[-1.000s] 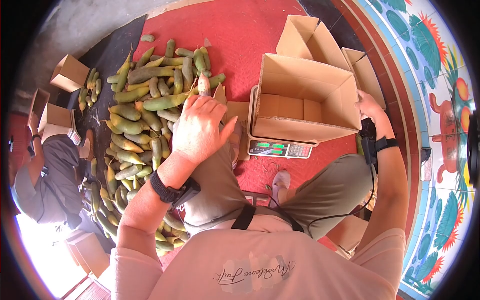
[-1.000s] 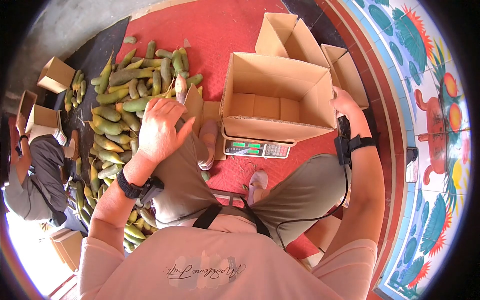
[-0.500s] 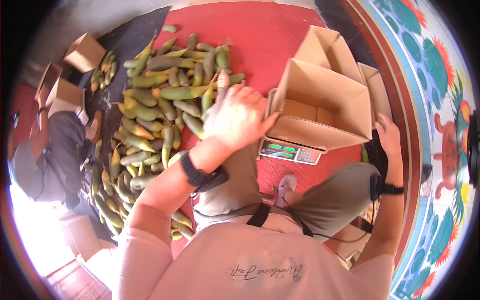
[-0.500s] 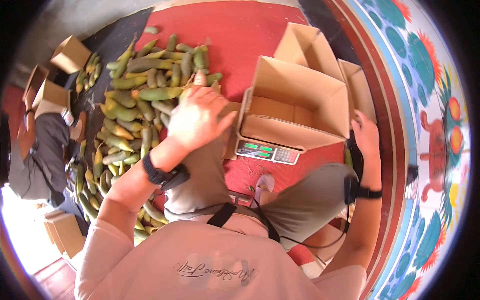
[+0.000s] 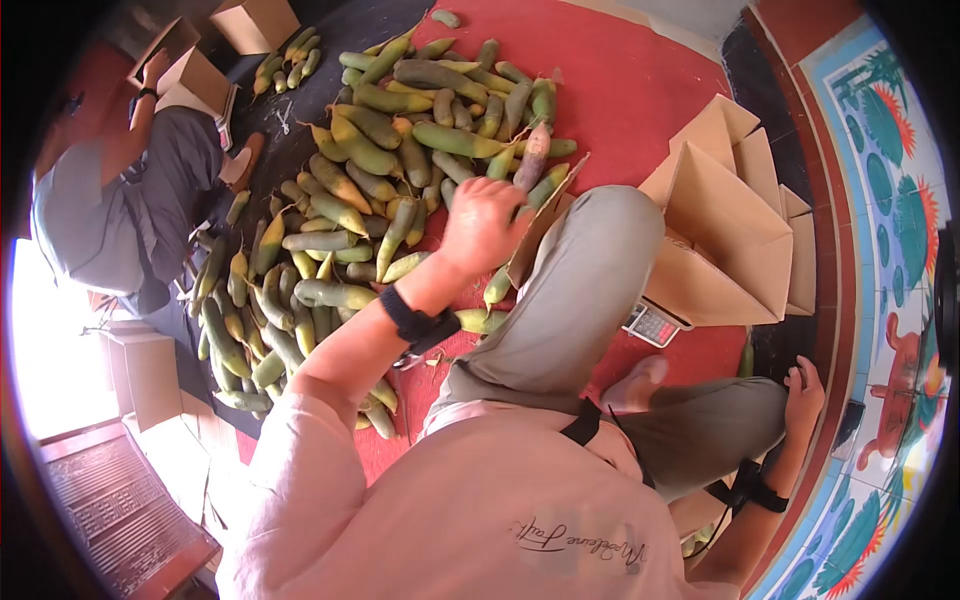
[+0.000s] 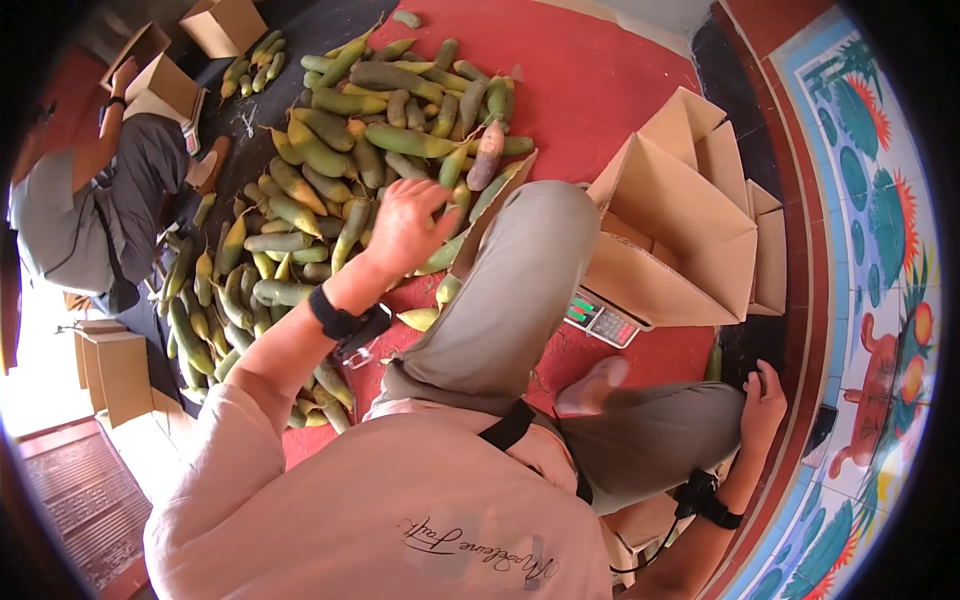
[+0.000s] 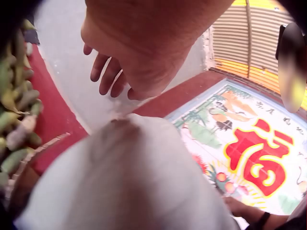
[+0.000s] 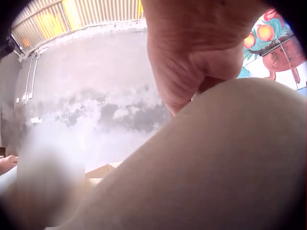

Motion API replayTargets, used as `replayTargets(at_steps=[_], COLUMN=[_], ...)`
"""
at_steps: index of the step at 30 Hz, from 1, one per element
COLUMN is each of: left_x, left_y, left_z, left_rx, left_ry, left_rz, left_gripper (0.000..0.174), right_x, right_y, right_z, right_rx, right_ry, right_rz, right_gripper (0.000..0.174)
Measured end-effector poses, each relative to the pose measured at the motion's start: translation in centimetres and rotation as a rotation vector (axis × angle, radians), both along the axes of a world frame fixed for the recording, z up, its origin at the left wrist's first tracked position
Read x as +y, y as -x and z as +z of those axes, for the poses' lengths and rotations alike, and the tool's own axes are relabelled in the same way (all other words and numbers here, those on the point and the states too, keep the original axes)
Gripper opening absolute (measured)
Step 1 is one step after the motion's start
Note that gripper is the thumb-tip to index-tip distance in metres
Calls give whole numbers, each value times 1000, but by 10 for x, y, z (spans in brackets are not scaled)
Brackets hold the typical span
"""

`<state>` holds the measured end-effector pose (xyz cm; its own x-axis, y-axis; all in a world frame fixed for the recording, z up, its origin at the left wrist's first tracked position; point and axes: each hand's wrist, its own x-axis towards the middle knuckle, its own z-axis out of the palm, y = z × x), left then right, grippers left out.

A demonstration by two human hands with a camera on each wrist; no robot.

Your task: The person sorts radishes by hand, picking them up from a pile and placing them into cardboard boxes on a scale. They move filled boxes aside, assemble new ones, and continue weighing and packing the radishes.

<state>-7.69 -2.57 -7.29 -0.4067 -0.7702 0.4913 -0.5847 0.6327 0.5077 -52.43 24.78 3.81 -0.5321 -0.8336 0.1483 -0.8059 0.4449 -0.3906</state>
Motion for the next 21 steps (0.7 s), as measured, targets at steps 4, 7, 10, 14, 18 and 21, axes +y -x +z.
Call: replayTargets(at_steps=[4, 7, 10, 14, 18, 21], left_x=[15, 40, 58, 78, 86, 95], left_y=[-80, -126, -147, -156, -143, -149], left_z=[-67, -112, -147, -193, -203, -220], left_rx=[-151, -228, -304, -360, -460, -583], left_ry=[-188, -477, -736, -930, -973, -962], left_rz=[209, 398, 508, 495, 542, 432], left_gripper=[15, 19, 27, 34, 35, 34], right_x=[8, 6, 4, 13, 16, 20], right_y=[9, 13, 16, 28, 28, 31], right_z=[-13, -18, -25, -46, -56, -58], right_rx=[-50, 43, 65, 161, 217, 185], right_ry=[51, 4, -38, -56, -65, -70], right_rz=[-1, 8, -3, 44, 23, -7], right_gripper=[22, 21, 20, 19, 18, 19])
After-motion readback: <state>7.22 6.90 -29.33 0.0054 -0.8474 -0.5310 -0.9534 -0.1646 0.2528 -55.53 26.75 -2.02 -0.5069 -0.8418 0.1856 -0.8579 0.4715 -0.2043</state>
